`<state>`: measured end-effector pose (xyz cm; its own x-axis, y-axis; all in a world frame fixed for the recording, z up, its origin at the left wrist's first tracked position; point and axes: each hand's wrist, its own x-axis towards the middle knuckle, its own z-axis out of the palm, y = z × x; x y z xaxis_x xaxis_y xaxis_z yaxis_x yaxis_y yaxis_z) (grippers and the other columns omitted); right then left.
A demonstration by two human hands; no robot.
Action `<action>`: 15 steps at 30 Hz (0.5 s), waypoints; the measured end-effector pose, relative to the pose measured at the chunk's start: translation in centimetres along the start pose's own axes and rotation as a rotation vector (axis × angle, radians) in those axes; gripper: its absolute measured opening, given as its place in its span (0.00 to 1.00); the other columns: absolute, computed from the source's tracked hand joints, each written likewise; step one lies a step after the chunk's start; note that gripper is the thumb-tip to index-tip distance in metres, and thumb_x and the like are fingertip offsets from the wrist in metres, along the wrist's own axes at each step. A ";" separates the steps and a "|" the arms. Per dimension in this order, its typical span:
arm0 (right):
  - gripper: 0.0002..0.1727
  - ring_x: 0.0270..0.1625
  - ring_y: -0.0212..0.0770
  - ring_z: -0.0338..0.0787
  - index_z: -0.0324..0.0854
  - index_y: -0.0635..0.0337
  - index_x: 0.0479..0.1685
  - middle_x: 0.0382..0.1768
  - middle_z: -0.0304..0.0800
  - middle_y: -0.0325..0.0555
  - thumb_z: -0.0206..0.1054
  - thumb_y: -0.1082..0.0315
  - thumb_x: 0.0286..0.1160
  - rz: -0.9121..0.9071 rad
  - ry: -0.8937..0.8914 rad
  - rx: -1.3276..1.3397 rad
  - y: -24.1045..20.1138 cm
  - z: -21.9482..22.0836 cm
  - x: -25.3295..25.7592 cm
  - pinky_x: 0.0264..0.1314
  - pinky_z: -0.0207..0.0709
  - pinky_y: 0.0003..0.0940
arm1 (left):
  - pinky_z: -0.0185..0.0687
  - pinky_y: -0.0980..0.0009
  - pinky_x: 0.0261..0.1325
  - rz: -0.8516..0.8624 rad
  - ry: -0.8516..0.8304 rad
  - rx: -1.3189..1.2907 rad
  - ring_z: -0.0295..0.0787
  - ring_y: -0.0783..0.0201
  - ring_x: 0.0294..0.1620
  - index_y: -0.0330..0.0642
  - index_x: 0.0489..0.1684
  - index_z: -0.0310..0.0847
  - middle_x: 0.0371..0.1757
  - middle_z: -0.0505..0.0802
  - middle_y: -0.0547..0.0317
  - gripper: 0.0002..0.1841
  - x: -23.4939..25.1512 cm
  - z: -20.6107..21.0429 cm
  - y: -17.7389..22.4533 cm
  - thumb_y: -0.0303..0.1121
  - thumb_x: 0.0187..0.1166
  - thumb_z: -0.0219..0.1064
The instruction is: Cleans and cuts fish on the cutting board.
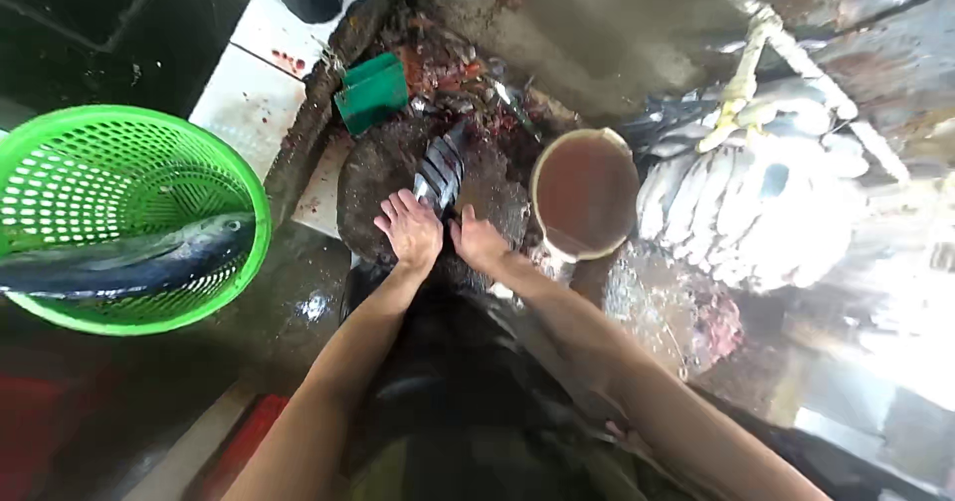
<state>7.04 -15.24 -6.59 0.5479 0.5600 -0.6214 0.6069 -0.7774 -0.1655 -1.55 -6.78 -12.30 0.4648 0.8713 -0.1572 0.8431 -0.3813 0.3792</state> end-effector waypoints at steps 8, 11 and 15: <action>0.31 0.55 0.62 0.94 0.67 0.60 0.77 0.48 0.92 0.61 0.45 0.43 0.92 0.017 -0.078 0.060 3.4 1.9 -5.7 0.56 0.86 0.63 | 0.75 0.33 0.71 0.223 -0.234 -0.050 0.66 0.27 0.81 0.36 0.86 0.58 0.82 0.67 0.27 0.46 -3.8 -4.8 -2.3 0.48 0.68 0.77; 0.31 0.54 0.63 0.94 0.69 0.60 0.72 0.48 0.92 0.61 0.44 0.41 0.92 0.018 -0.082 0.036 2.8 1.2 -6.2 0.54 0.87 0.62 | 0.81 0.40 0.67 0.257 -0.275 0.216 0.74 0.29 0.76 0.27 0.83 0.62 0.82 0.69 0.27 0.43 -1.6 -4.6 -2.2 0.35 0.65 0.78; 0.34 0.58 0.64 0.93 0.69 0.61 0.75 0.53 0.90 0.63 0.43 0.40 0.92 0.044 -0.117 0.018 2.6 0.8 -6.1 0.55 0.86 0.64 | 0.85 0.33 0.56 0.116 -0.222 0.124 0.87 0.31 0.63 0.34 0.75 0.74 0.70 0.85 0.33 0.34 3.4 -7.7 -4.1 0.44 0.71 0.76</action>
<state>4.82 -20.91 -3.79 0.5020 0.4887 -0.7136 0.5728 -0.8060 -0.1491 -5.52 0.17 -7.37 0.5962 0.7359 -0.3210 0.8013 -0.5211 0.2938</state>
